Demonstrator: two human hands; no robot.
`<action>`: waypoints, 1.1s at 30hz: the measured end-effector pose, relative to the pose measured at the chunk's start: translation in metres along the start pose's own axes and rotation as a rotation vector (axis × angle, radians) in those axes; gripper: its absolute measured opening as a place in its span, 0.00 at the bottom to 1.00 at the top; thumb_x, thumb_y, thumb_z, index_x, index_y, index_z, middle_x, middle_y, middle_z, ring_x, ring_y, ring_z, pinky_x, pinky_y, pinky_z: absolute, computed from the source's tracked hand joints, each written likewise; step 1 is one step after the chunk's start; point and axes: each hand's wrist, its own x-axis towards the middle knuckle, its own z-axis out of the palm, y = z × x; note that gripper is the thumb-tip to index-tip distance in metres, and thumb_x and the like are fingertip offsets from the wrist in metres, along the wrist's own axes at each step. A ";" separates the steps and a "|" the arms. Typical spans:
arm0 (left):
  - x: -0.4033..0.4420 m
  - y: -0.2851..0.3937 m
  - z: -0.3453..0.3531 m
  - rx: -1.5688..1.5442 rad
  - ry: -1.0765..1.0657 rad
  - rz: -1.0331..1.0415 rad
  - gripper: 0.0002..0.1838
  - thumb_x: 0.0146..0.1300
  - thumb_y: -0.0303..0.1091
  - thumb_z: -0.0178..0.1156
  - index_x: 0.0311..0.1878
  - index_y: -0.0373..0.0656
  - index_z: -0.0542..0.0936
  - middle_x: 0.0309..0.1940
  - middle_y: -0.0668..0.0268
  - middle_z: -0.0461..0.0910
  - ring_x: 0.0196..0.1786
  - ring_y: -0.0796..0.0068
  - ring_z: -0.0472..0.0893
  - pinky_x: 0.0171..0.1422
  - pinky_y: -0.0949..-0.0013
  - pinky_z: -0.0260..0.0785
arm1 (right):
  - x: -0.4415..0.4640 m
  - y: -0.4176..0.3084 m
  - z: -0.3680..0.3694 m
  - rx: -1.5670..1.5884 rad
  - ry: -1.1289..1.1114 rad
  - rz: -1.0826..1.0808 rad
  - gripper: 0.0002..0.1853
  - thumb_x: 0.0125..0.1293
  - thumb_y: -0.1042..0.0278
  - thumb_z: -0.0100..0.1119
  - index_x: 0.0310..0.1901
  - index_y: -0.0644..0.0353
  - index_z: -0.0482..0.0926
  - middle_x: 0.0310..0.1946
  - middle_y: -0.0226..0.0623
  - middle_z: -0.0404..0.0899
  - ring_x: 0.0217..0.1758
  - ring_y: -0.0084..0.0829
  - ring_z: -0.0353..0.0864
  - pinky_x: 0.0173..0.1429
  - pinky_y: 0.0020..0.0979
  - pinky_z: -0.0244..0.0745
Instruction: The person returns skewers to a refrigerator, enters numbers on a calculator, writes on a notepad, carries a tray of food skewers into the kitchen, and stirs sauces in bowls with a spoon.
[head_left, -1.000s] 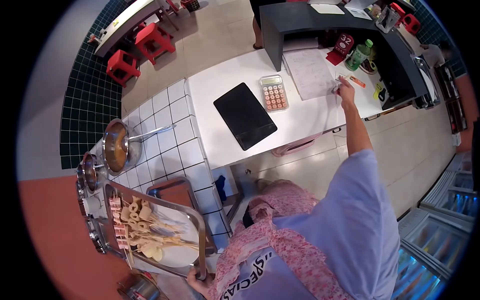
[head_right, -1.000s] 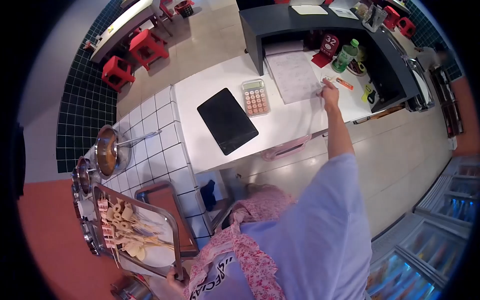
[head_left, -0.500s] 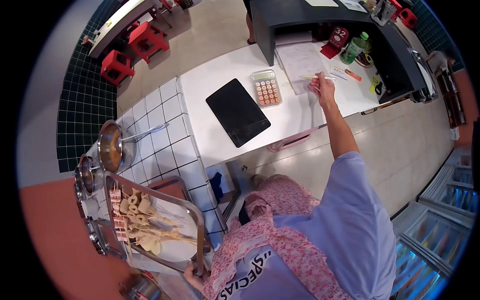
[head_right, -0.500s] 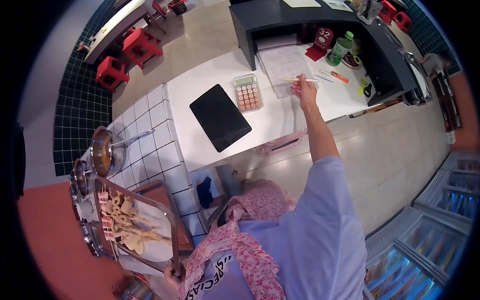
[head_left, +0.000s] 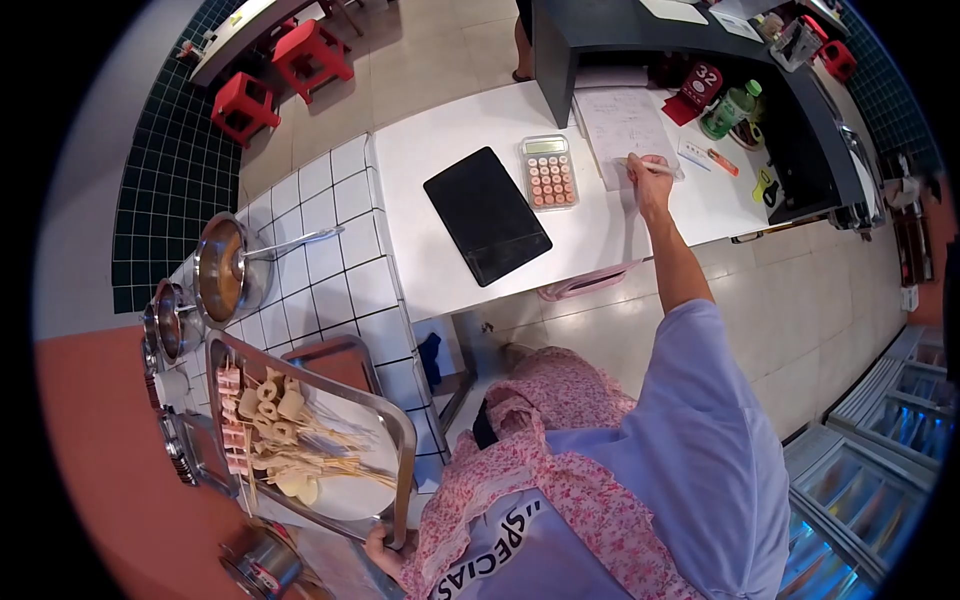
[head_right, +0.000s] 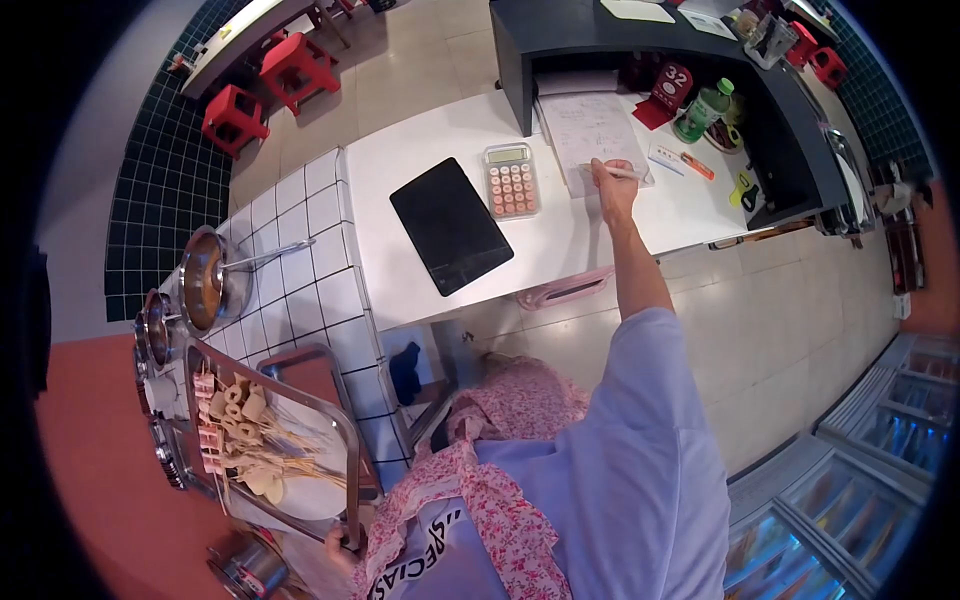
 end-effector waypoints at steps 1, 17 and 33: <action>-0.007 0.004 0.004 0.030 0.001 -0.018 0.22 0.47 0.35 0.59 0.48 0.48 0.70 0.33 0.68 0.73 0.28 0.75 0.75 0.24 0.71 0.69 | 0.000 0.001 0.000 -0.036 0.011 0.017 0.09 0.58 0.67 0.59 0.33 0.65 0.77 0.23 0.31 0.76 0.22 0.19 0.71 0.29 0.20 0.67; 0.024 -0.004 -0.024 0.014 -0.122 0.036 0.21 0.46 0.30 0.59 0.48 0.43 0.71 0.31 0.68 0.74 0.30 0.77 0.75 0.29 0.75 0.66 | -0.001 0.003 0.002 -0.360 -0.003 0.053 0.11 0.56 0.61 0.59 0.30 0.62 0.79 0.22 0.31 0.79 0.26 0.20 0.75 0.33 0.23 0.70; 0.046 -0.006 -0.048 -0.048 -0.191 0.035 0.20 0.43 0.27 0.59 0.44 0.38 0.73 0.34 0.64 0.74 0.37 0.72 0.75 0.42 0.70 0.69 | -0.002 -0.006 0.001 -0.125 0.049 0.037 0.07 0.59 0.68 0.61 0.32 0.61 0.75 0.22 0.28 0.74 0.23 0.18 0.70 0.28 0.19 0.66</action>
